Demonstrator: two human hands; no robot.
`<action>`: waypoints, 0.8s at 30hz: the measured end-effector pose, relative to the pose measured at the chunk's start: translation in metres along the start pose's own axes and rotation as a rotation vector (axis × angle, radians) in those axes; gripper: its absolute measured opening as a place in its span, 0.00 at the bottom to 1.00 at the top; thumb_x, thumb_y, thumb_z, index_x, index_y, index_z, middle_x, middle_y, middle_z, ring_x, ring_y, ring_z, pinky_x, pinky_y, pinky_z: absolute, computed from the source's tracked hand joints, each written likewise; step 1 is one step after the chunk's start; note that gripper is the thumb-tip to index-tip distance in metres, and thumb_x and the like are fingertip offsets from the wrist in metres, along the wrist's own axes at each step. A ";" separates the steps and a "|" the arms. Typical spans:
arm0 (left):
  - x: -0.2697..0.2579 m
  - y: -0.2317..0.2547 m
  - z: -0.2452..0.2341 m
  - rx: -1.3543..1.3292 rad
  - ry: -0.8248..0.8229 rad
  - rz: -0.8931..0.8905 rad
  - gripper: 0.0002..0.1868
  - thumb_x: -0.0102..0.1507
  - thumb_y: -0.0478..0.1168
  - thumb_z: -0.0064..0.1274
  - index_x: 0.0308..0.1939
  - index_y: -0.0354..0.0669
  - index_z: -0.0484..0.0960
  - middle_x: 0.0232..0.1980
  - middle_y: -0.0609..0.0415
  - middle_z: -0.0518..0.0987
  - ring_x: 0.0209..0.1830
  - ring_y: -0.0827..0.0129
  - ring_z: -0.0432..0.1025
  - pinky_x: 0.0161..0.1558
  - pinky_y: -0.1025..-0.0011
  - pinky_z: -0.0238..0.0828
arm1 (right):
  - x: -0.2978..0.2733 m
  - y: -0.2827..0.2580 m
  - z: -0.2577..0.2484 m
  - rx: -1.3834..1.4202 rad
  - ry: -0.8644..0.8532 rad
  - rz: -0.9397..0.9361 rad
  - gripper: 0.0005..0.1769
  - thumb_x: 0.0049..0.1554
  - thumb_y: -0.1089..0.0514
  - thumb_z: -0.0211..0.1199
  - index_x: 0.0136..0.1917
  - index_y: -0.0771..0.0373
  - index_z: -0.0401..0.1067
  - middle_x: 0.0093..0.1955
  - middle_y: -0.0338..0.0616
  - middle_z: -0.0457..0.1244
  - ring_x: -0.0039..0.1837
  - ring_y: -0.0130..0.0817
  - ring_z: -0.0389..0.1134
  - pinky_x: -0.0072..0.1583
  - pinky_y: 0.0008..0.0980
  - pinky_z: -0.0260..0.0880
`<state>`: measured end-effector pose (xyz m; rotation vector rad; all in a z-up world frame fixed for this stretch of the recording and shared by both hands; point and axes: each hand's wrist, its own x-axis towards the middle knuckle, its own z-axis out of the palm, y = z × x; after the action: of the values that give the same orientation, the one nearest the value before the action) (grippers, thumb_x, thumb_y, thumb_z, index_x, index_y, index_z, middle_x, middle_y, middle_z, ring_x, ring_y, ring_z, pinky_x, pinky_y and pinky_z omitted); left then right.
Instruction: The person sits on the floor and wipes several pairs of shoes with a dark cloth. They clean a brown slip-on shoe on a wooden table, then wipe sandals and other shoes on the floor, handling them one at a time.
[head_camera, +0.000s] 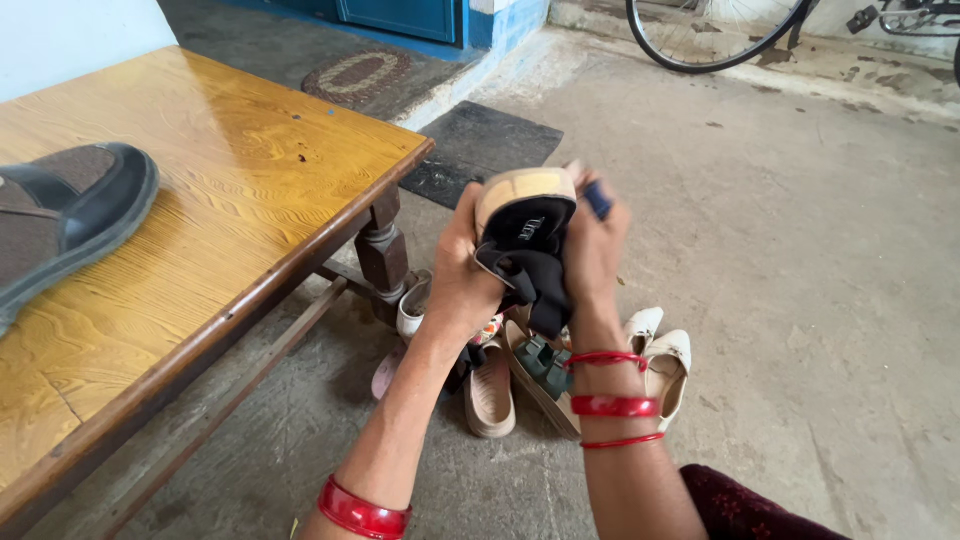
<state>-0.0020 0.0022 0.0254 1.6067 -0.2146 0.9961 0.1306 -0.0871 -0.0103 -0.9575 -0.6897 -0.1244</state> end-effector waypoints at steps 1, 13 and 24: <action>0.005 0.004 -0.001 -0.094 -0.011 0.039 0.20 0.62 0.27 0.67 0.54 0.40 0.75 0.50 0.57 0.78 0.52 0.74 0.71 0.54 0.74 0.72 | -0.006 0.008 0.001 -0.017 0.042 0.160 0.10 0.68 0.57 0.59 0.51 0.66 0.74 0.44 0.37 0.67 0.45 0.25 0.66 0.46 0.28 0.68; 0.011 0.005 -0.008 -0.151 0.084 0.038 0.23 0.63 0.32 0.61 0.62 0.39 0.76 0.56 0.57 0.81 0.55 0.75 0.75 0.58 0.73 0.73 | -0.014 -0.028 0.008 0.046 0.341 0.324 0.15 0.63 0.48 0.65 0.44 0.61 0.71 0.38 0.35 0.64 0.39 0.26 0.65 0.43 0.29 0.66; 0.010 -0.002 -0.008 -0.393 0.231 -0.103 0.22 0.61 0.32 0.60 0.60 0.39 0.78 0.51 0.54 0.80 0.48 0.71 0.74 0.53 0.70 0.72 | -0.027 -0.014 0.011 0.056 0.262 0.334 0.09 0.58 0.53 0.63 0.43 0.61 0.72 0.38 0.33 0.64 0.39 0.25 0.65 0.42 0.29 0.67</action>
<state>0.0020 0.0132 0.0303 1.1264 -0.1563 0.9813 0.0982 -0.0918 -0.0120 -0.9689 -0.2852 0.0633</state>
